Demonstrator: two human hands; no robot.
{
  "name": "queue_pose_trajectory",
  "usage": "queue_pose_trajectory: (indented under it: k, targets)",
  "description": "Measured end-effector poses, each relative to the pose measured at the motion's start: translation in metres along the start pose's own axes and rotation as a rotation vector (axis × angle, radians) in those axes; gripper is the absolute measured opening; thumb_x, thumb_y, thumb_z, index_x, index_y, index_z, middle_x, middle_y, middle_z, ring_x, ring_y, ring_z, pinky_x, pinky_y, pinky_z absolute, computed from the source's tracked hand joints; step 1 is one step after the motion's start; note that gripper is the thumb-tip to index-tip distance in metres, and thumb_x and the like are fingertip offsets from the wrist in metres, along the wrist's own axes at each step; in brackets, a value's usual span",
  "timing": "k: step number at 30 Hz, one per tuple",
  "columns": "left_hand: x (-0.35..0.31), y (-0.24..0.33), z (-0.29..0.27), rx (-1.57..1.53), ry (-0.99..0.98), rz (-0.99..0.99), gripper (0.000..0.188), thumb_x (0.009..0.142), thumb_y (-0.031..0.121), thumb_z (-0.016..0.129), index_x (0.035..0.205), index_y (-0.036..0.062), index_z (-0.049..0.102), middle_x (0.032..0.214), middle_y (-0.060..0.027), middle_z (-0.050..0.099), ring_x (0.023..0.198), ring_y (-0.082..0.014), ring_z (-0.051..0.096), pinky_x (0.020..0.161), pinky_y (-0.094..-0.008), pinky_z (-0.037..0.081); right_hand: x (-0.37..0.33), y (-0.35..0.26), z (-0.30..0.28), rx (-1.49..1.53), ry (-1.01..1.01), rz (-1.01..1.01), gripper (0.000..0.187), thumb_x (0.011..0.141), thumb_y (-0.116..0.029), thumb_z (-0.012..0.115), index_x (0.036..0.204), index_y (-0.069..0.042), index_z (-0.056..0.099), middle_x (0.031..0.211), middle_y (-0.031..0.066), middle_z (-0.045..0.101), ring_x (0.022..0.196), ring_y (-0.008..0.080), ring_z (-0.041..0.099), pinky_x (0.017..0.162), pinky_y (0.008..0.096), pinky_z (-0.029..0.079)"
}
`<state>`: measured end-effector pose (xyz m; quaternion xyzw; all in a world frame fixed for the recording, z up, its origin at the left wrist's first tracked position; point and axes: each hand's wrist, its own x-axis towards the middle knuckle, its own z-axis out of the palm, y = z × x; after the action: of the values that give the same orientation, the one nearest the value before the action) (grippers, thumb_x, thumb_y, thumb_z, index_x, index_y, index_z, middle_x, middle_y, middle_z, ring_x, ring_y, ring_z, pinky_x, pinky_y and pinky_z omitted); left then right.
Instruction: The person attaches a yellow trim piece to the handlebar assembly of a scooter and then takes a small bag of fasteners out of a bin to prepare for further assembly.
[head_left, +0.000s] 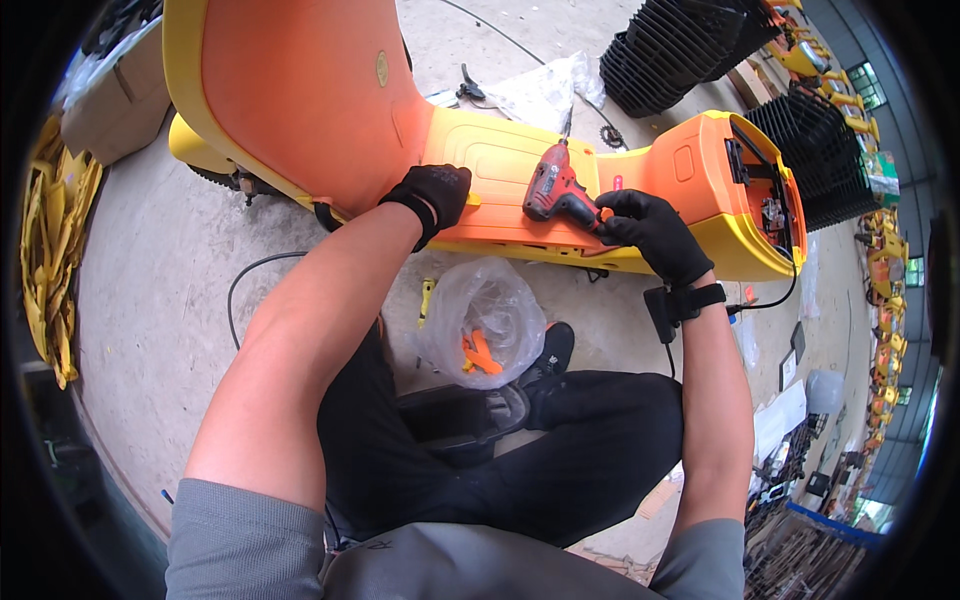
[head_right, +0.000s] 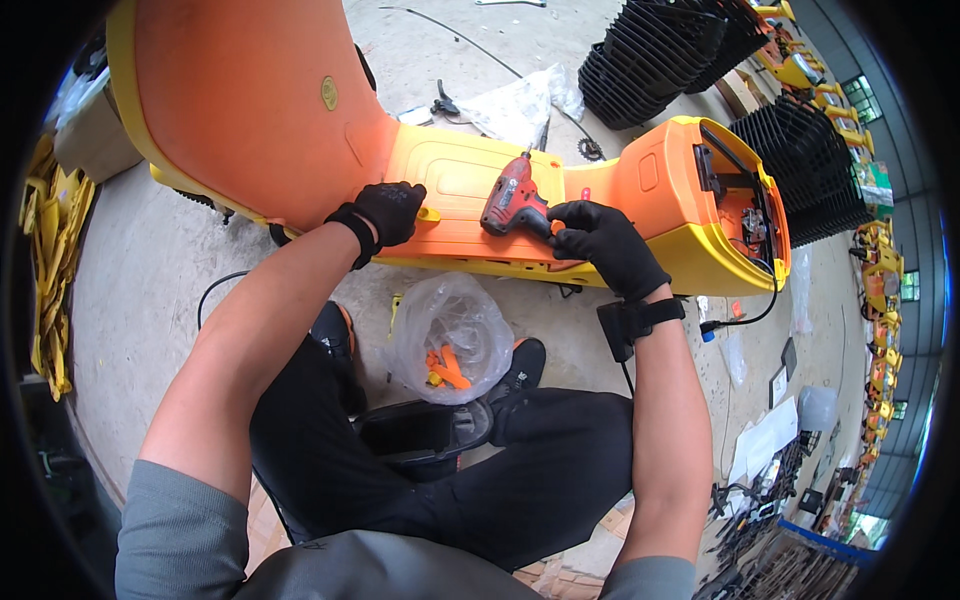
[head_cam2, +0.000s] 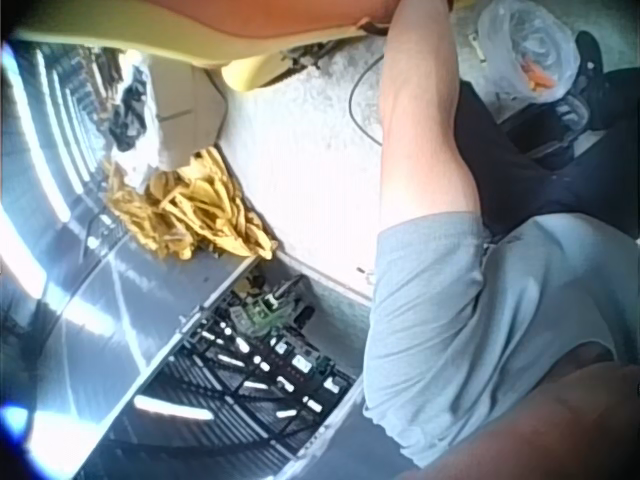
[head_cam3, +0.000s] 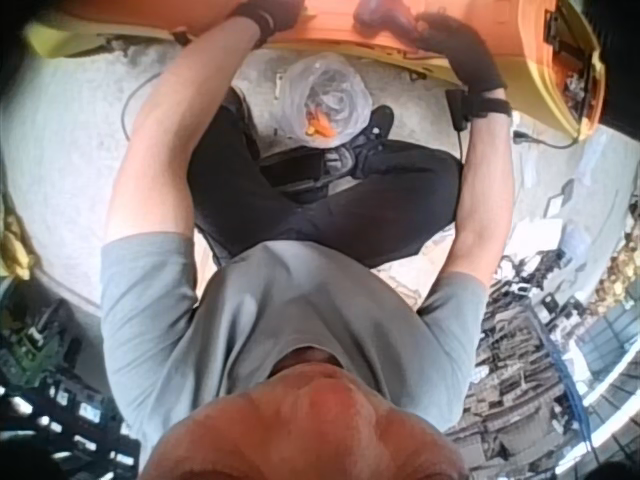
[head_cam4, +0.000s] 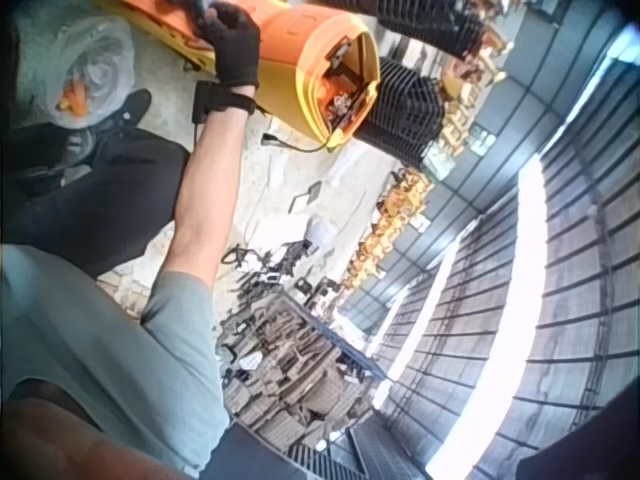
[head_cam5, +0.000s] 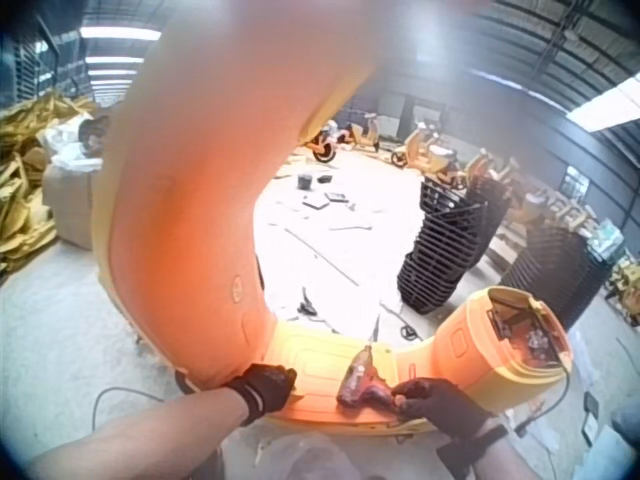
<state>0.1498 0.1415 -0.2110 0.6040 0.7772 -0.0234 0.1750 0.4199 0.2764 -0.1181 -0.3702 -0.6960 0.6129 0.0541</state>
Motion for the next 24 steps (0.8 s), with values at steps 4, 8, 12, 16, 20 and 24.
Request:
queue_pose_trajectory:
  k: [4,8,12,16,20,24]
  targets:
    - [-0.002,-0.001,-0.001,0.017,-0.013,0.005,0.029,0.082,0.015,0.054,0.11,0.0062,0.054,0.107,-0.0153,0.063,0.099,-0.0305,0.062,0.081,-0.0432,0.05,0.001,0.001,-0.001,-0.013,0.002,-0.005,0.027,0.083,0.0,0.059,0.11,0.003,0.061,0.092,0.0057,0.063,0.078,0.0111,0.061,0.073,0.0245,0.051]
    - [-0.004,-0.002,-0.003,0.02,-0.023,0.01,0.029,0.082,0.016,0.055,0.11,0.0062,0.055,0.107,-0.0151,0.063,0.1,-0.0304,0.062,0.082,-0.0434,0.05,0.005,0.014,-0.01,0.0,0.066,-0.048,0.028,0.084,-0.001,0.059,0.112,0.005,0.06,0.094,0.0072,0.063,0.079,0.0119,0.062,0.072,0.0247,0.052]
    - [-0.005,0.0,-0.003,0.007,-0.031,0.012,0.03,0.082,0.017,0.055,0.11,0.0064,0.055,0.108,-0.0152,0.063,0.101,-0.0303,0.061,0.082,-0.0433,0.049,0.008,0.021,-0.016,-0.039,0.101,-0.015,0.03,0.085,-0.002,0.059,0.114,0.006,0.058,0.097,0.009,0.063,0.081,0.0135,0.063,0.073,0.0254,0.053]
    - [-0.007,0.001,-0.006,0.015,-0.048,0.01,0.03,0.082,0.017,0.055,0.11,0.0067,0.055,0.108,-0.0153,0.063,0.101,-0.0303,0.061,0.082,-0.0431,0.049,0.006,0.018,-0.014,-0.023,0.119,0.011,0.032,0.084,-0.002,0.059,0.115,0.006,0.057,0.097,0.0098,0.063,0.081,0.0144,0.063,0.074,0.0256,0.053]
    - [-0.007,0.001,-0.004,0.01,-0.052,0.019,0.03,0.082,0.017,0.054,0.11,0.0067,0.055,0.108,-0.0156,0.063,0.1,-0.0305,0.062,0.082,-0.043,0.05,0.007,0.021,-0.012,-0.079,0.14,-0.021,0.031,0.083,-0.002,0.061,0.113,0.006,0.058,0.096,0.0095,0.063,0.081,0.0139,0.063,0.073,0.0254,0.053]
    - [-0.008,0.0,-0.003,0.009,-0.057,0.022,0.029,0.083,0.017,0.052,0.11,0.0065,0.056,0.107,-0.0163,0.063,0.099,-0.0311,0.062,0.082,-0.0428,0.05,0.008,0.023,-0.014,-0.143,0.095,-0.035,0.027,0.082,-0.002,0.063,0.109,0.004,0.061,0.091,0.0073,0.065,0.079,0.0118,0.062,0.072,0.0244,0.051]
